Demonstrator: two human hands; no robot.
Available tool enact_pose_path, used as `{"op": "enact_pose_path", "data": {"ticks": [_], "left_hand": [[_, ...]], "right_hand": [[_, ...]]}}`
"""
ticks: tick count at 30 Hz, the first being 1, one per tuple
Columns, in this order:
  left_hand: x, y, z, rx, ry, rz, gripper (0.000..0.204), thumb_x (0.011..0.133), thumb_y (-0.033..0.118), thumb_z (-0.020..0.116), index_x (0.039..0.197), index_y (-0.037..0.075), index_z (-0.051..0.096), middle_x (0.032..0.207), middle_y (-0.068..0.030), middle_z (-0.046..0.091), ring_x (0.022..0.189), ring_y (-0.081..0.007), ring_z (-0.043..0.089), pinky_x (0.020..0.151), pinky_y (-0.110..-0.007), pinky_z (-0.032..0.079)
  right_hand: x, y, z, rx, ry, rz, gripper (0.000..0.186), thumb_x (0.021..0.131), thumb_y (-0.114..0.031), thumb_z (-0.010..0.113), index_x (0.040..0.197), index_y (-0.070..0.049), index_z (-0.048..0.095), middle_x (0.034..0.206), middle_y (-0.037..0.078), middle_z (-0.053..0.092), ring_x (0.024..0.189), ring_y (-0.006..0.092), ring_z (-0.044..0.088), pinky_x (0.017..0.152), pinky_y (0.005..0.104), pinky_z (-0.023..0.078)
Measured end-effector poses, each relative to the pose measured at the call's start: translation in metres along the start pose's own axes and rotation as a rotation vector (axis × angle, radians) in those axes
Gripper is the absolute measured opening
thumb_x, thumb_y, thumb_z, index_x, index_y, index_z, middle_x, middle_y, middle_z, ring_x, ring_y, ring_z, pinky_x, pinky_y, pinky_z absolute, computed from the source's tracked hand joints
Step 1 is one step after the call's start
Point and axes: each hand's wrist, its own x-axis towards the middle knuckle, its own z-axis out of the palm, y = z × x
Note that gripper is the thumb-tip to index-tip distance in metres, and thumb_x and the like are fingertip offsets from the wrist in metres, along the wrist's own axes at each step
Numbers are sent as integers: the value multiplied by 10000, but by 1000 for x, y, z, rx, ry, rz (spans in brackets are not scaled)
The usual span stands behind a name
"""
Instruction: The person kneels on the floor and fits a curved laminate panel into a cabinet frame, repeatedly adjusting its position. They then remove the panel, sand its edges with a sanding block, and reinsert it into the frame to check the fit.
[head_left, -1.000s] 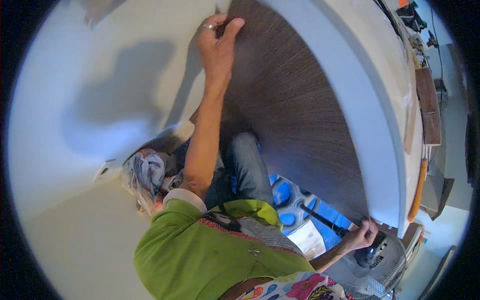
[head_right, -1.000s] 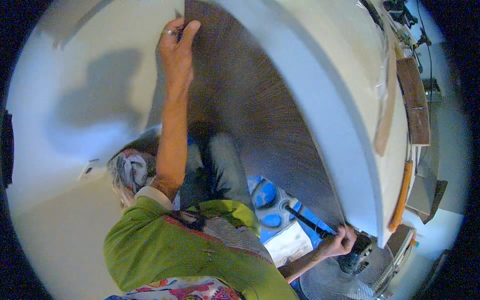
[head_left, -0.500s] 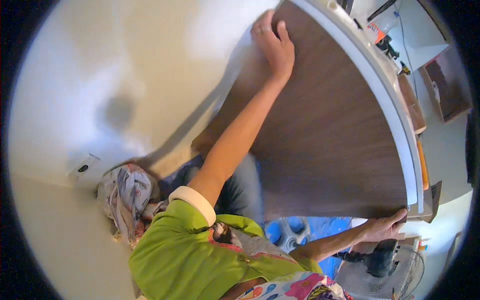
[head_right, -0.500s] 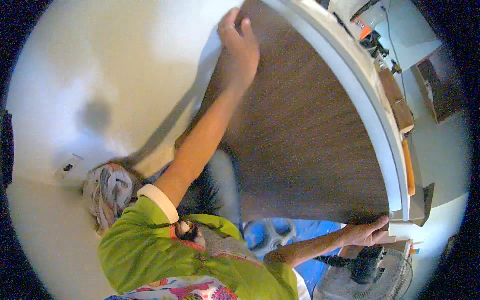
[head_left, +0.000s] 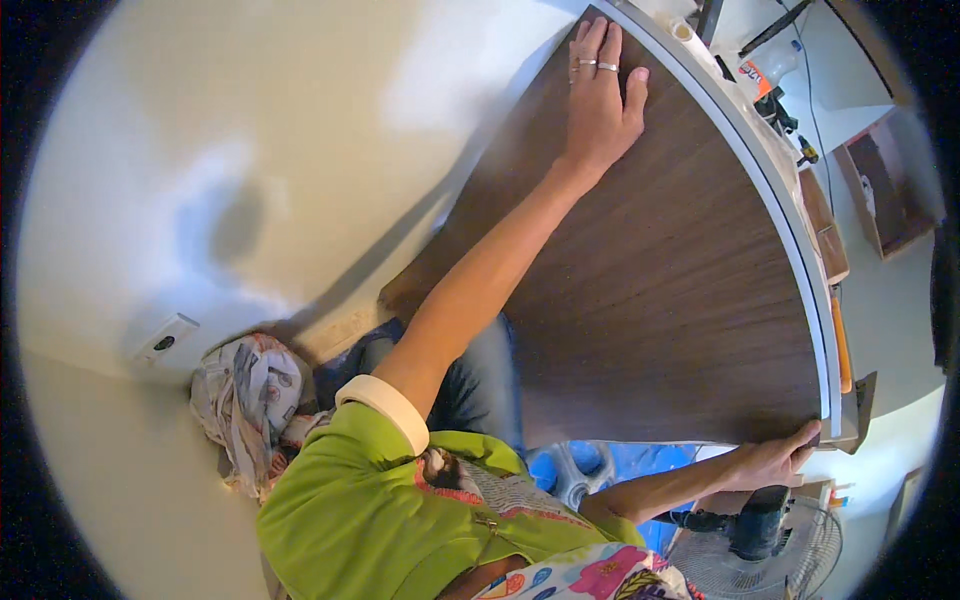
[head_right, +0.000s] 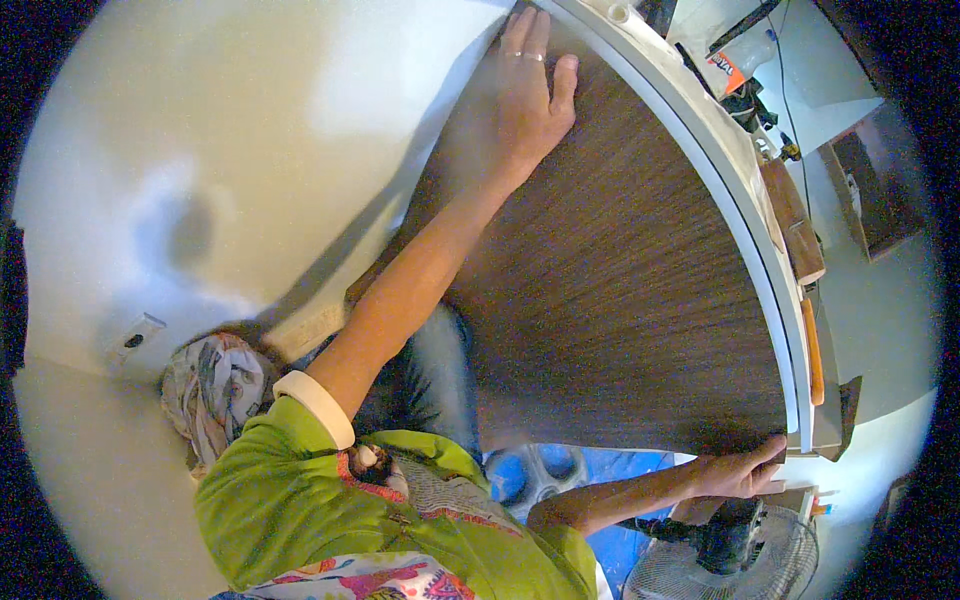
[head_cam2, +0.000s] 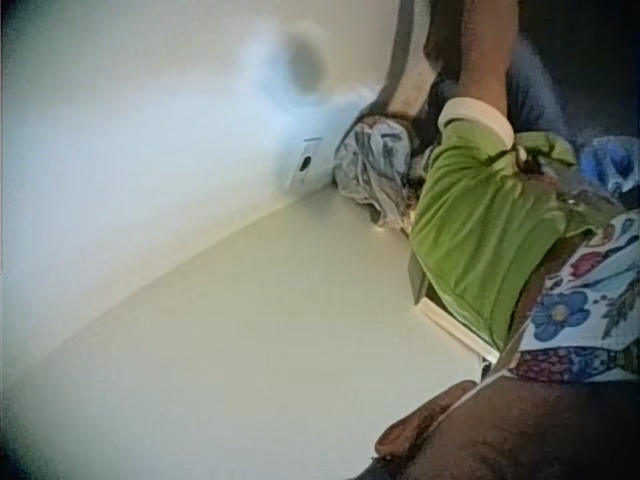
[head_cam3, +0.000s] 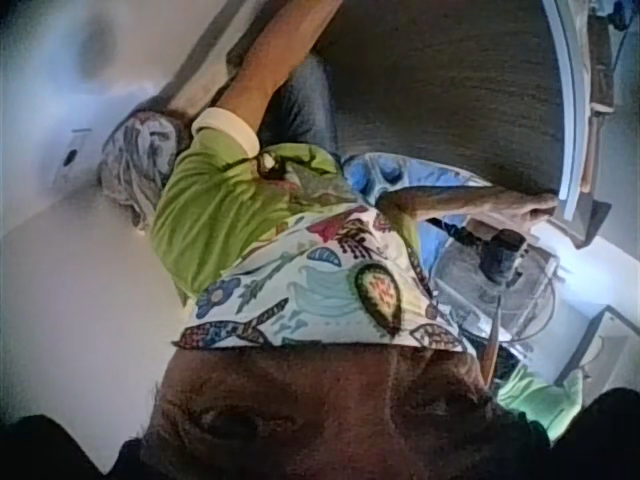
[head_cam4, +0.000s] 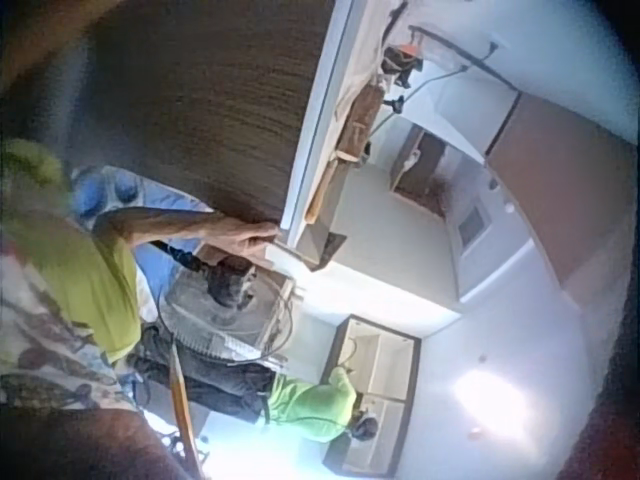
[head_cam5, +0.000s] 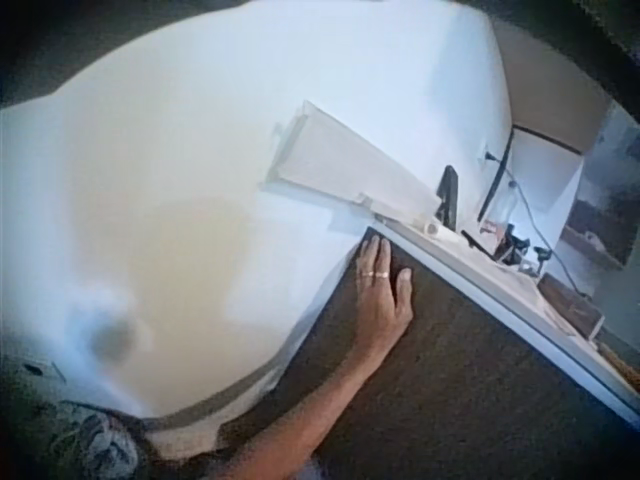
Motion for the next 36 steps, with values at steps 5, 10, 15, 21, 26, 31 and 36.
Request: {"op": "enact_pose_path", "data": {"ticks": [5, 10, 15, 21, 26, 31, 36], "left_hand": [[1, 3, 4, -27, -31, -28, 592, 960, 191, 606, 1446, -96, 428, 1507, -292, 393, 1423, -488, 338, 1203, -544, 267], [4, 4, 4, -49, -25, -31, 605, 952, 182, 616, 1433, -127, 417, 1505, -305, 385, 1424, -492, 334, 1198, -534, 288], [6, 4, 6, -72, -7, -13, 611, 945, 176, 625, 1429, -133, 416, 1506, -310, 376, 1429, -493, 328, 1192, -534, 300], [8, 6, 4, -62, -18, -18, 640, 936, 171, 634, 1445, -130, 389, 1510, -303, 367, 1428, -499, 325, 1191, -533, 304], [10, 5, 5, -88, -1, -10, 653, 926, 165, 644, 1450, -127, 384, 1513, -301, 357, 1425, -511, 320, 1193, -536, 301], [9, 7, 5, -12, -29, 25, 652, 924, 165, 647, 1439, -139, 387, 1508, -308, 359, 1424, -515, 322, 1194, -537, 298], [8, 1, 14, -80, -13, -30, 632, 928, 163, 645, 1420, -152, 401, 1496, -317, 370, 1414, -516, 338, 1187, -544, 302]], "right_hand": [[-3, -7, 2, -4, 0, -15, 441, 956, -352, 725, 1144, 46, 722, 1139, 182, 719, 981, 254, 669, 867, 358, 570], [-8, -18, 7, -61, 12, 4, 432, 964, -361, 714, 1129, 39, 728, 1144, 173, 719, 970, 251, 667, 874, 357, 567], [1, -6, 4, 65, -21, 18, 395, 955, -321, 732, 1141, 28, 722, 1142, 161, 721, 965, 255, 668, 874, 377, 570], [9, 4, 1, 95, -41, 24, 391, 959, -302, 729, 1171, 25, 708, 1171, 175, 713, 980, 273, 672, 888, 400, 570], [15, 9, -2, 59, -45, 16, 412, 956, -303, 732, 1187, 36, 700, 1203, 179, 703, 995, 279, 673, 906, 404, 567], [11, 1, -1, 74, -44, 0, 408, 957, -291, 731, 1188, 43, 702, 1193, 179, 708, 1004, 274, 673, 911, 390, 565], [13, 1, 1, 60, -44, -28, 396, 955, -286, 733, 1159, 53, 714, 1163, 180, 713, 972, 269, 671, 891, 387, 569]]}}
